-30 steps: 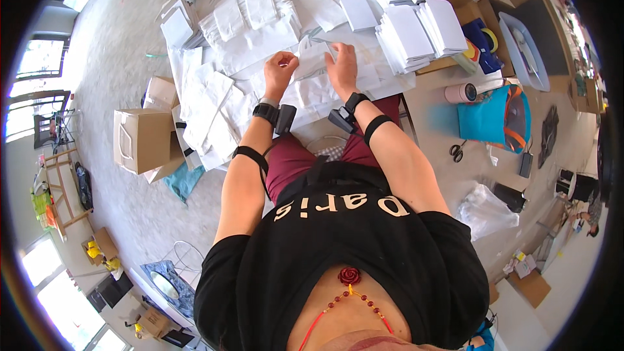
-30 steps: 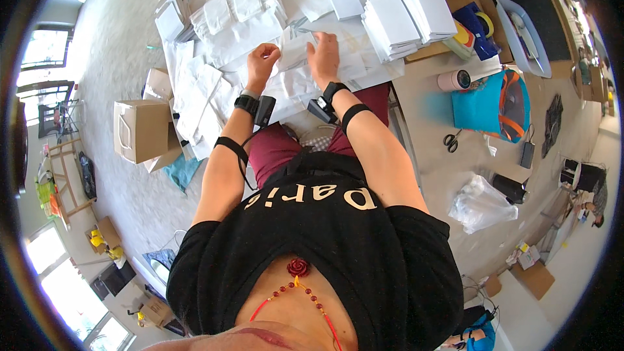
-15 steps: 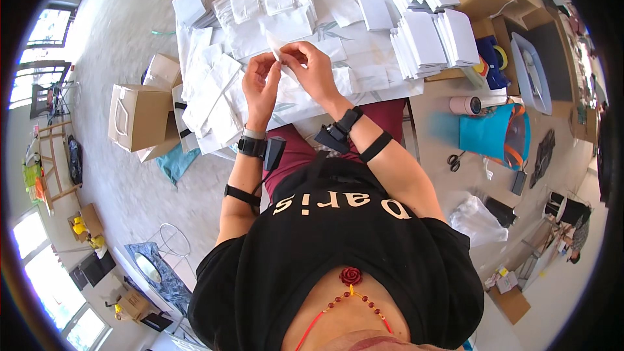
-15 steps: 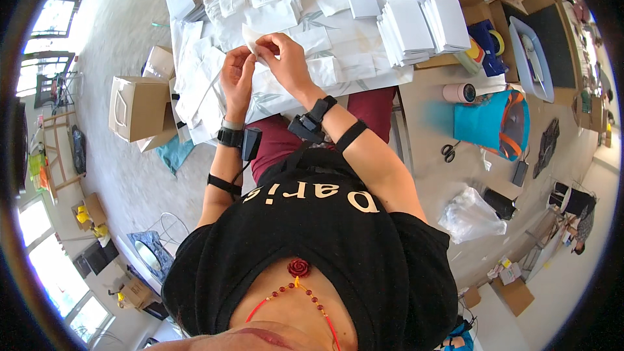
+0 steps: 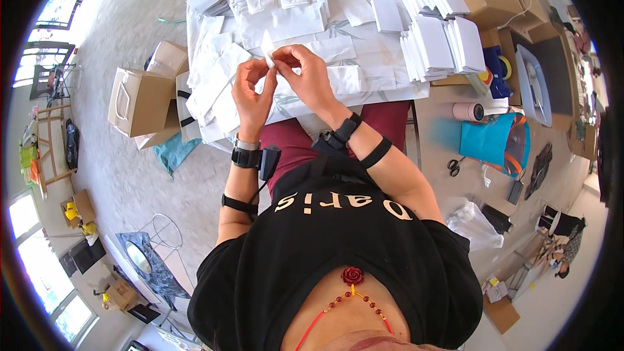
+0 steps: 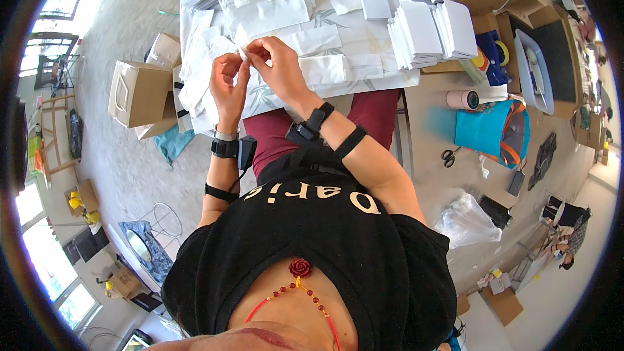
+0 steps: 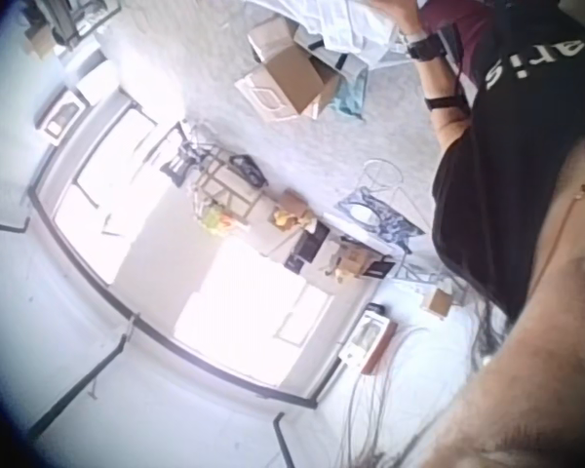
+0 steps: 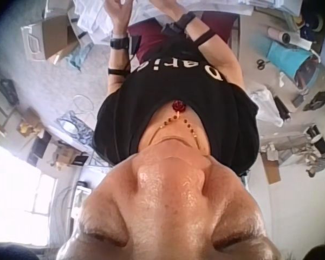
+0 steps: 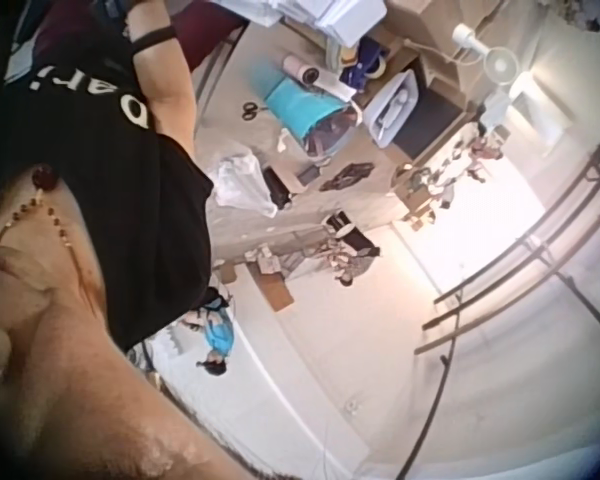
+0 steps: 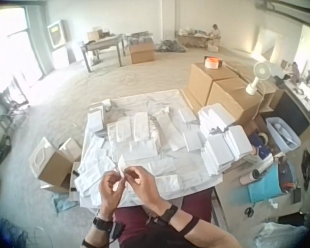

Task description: The person folds long strips of white material and places them onto a stack on a table, handling items one at a time and smoothing them flat by hand.

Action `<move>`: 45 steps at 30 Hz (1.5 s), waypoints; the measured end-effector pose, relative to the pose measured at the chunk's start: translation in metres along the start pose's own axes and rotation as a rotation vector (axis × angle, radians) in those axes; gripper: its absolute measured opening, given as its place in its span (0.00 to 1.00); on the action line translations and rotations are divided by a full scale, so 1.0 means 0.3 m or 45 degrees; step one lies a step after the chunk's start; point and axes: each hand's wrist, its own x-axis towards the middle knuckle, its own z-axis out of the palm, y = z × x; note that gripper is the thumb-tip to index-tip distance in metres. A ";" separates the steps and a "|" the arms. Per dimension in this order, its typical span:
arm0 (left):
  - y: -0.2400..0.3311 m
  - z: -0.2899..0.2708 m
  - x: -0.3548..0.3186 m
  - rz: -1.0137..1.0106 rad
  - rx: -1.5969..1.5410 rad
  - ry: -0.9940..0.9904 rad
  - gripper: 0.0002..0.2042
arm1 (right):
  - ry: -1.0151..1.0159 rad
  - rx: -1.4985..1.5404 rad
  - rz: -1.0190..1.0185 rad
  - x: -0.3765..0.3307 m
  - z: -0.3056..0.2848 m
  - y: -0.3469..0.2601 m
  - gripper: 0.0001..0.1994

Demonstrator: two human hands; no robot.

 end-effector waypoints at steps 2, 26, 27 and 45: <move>0.005 -0.009 -0.004 -0.005 0.042 0.005 0.10 | 0.023 -0.050 -0.052 -0.006 0.009 -0.008 0.06; 0.069 -0.013 0.001 0.235 0.593 0.112 0.06 | -0.009 0.166 0.127 -0.035 0.055 0.012 0.09; 0.054 -0.010 0.003 0.258 0.604 0.116 0.06 | -0.006 0.197 0.155 -0.038 0.052 0.029 0.09; -0.146 0.109 -0.014 -0.111 0.386 0.008 0.10 | 0.313 0.627 0.530 -0.083 -0.033 0.243 0.10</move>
